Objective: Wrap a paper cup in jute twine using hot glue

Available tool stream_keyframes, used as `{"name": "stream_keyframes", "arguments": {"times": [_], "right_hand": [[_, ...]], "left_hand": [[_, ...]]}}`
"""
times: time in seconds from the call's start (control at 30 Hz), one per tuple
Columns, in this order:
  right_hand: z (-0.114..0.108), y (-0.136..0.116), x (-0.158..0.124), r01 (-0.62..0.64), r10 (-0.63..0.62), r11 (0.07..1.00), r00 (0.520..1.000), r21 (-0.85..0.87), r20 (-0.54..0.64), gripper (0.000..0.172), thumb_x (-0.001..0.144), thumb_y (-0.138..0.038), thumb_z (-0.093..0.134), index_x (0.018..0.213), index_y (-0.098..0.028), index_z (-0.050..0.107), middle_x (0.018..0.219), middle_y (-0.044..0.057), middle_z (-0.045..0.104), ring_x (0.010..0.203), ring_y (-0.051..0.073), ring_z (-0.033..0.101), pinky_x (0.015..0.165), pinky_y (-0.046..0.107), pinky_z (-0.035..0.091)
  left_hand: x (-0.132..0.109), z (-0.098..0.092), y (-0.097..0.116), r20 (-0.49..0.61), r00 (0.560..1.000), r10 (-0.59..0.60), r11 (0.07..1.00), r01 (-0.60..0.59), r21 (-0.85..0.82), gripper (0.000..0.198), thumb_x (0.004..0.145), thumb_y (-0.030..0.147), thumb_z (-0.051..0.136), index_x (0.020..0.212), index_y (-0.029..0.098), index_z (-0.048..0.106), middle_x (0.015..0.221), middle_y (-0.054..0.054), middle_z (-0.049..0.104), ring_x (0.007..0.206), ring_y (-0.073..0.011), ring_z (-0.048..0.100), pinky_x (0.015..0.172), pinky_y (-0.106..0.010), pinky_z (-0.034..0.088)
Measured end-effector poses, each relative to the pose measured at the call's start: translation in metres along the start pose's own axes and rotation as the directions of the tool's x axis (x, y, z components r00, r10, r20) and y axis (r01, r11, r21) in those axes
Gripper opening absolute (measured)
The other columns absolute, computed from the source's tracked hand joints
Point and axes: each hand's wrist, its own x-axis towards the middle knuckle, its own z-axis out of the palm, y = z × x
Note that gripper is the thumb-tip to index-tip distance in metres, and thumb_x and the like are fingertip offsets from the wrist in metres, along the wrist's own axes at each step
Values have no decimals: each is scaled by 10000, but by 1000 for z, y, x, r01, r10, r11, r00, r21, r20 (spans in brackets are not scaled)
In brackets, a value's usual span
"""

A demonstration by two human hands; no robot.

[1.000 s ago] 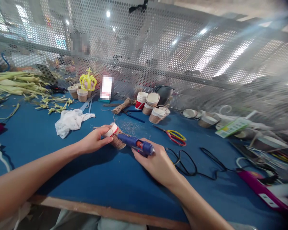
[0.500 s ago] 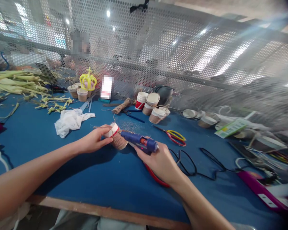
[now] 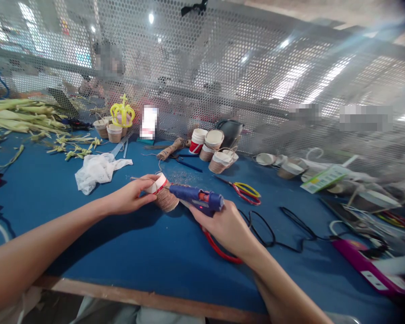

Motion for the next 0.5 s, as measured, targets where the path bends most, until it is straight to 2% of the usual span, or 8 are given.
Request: {"name": "stream_keyframes", "arguments": {"times": [0.13,0.37,0.5], "right_hand": [[1,2,3,-70,71,997,997,30,-26,197,722,-316,537,628,-152,591,498,-8,553,469,120,476,451,233,402],[0,1,4,-101,100,993,995,65,15,173,715,-287,534,606,-165,590,459,-13,529,433,119,469,415,227,390],[-2,1,6,-142,141,985,990,98,20,185,710,-314,551,586,-177,547,394,-48,458,355,93,410,382,220,383]], "left_hand": [[0,-1,2,18,1000,2,1000,-2,-9,129,847,241,430,816,142,508,1261,-172,476,1222,-251,407,992,-382,356],[0,-2,2,23,1000,-7,1000,7,-7,112,846,229,434,811,149,504,1277,-163,465,1226,-242,405,989,-375,358],[0,-2,1,32,999,13,1000,-13,-19,121,853,234,430,838,144,511,1274,-161,463,1215,-238,414,993,-368,355]]}}
